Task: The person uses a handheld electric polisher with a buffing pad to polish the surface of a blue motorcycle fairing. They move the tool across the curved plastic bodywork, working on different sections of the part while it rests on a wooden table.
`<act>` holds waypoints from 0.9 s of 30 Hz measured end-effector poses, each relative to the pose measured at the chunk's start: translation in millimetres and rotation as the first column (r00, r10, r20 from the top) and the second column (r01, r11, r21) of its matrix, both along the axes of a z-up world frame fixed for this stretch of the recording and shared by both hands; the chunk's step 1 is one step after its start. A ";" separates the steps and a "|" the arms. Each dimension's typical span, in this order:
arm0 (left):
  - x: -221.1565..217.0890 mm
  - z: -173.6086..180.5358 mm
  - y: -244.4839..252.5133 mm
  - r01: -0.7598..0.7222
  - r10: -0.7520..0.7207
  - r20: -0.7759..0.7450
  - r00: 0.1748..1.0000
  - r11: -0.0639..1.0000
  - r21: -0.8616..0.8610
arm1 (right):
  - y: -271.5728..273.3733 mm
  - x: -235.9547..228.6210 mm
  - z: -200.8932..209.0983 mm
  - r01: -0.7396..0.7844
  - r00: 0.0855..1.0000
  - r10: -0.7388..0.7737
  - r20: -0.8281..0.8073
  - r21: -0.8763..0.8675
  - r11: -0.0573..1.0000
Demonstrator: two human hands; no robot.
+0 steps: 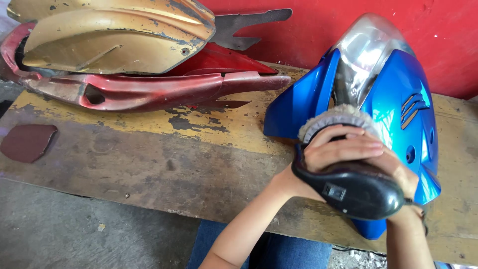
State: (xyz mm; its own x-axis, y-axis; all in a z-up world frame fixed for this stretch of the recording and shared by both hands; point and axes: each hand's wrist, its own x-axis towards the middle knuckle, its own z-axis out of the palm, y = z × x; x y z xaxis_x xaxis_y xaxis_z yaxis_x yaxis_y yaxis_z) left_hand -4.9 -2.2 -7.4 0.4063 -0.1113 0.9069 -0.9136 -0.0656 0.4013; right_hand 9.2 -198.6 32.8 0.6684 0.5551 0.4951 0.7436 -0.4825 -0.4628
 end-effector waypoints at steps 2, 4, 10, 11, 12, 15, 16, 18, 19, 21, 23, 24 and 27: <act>-4.3 -7.8 -2.2 0.010 -0.010 -0.010 1.000 1.000 -0.002 | -4.9 -3.8 -15.1 -0.026 0.997 0.027 0.072 -0.006 1.000; -6.8 -14.1 -4.7 0.045 -0.044 -0.058 0.997 0.999 0.027 | -14.2 -0.9 -36.4 -0.232 0.956 0.173 0.238 0.245 0.942; 0.5 16.1 -11.5 0.089 -0.086 -0.060 0.994 0.995 0.050 | -60.6 24.2 -69.0 0.337 0.929 -0.328 -0.170 0.028 0.941; 2.4 10.0 -17.7 0.089 -0.086 -0.063 0.994 0.995 0.048 | -58.8 17.8 -67.2 0.337 0.929 -0.328 -0.172 0.025 0.941; 4.6 4.0 -24.1 0.141 -0.142 -0.049 0.989 0.990 -0.006 | -57.1 11.7 -65.4 0.155 0.987 -0.141 -0.080 0.199 0.968; -1.6 -11.1 -27.9 0.162 -0.162 -0.046 0.986 0.987 -0.017 | -82.6 12.0 -101.1 0.181 0.955 -0.006 -0.295 0.569 0.802; -6.0 -15.5 -26.1 0.128 -0.126 -0.059 0.990 0.991 0.029 | -95.8 14.9 -119.9 0.453 0.803 0.046 -0.594 0.658 0.602; -16.8 -19.4 -22.9 0.110 -0.101 -0.102 0.990 0.990 0.091 | -60.3 -17.1 -78.2 0.220 0.958 -0.083 -0.276 0.516 0.828; -22.4 -21.1 -21.2 0.096 -0.074 -0.141 0.987 0.983 0.156 | -42.4 -33.6 -57.4 0.057 0.991 -0.083 0.102 0.239 0.969; -19.0 -17.9 -27.3 0.118 -0.103 -0.126 0.987 0.986 0.117 | -52.4 -32.3 -68.6 0.041 0.997 -0.057 0.042 0.316 0.948; -15.0 -8.6 -29.2 0.143 -0.133 -0.114 0.984 0.987 0.079 | -58.2 -29.7 -73.3 0.035 0.999 -0.029 -0.021 0.391 0.920; -11.7 -0.3 -27.6 0.197 -0.194 -0.083 0.978 0.980 0.034 | -58.4 -26.6 -72.1 0.095 0.994 -0.057 -0.094 0.471 0.877; -6.9 -0.8 -32.9 0.263 -0.262 -0.080 0.962 0.965 -0.007 | -54.9 -23.5 -67.1 0.205 0.979 -0.178 -0.104 0.423 0.883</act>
State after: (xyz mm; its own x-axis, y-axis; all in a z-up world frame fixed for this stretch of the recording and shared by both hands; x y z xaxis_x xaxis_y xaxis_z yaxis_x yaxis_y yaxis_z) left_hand -11.8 -35.1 -8.2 0.4329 -0.2274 0.8723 -0.8642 0.1706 0.4733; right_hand -14.3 -253.6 -34.4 0.7762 0.1557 0.6110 0.6210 -0.3564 -0.6981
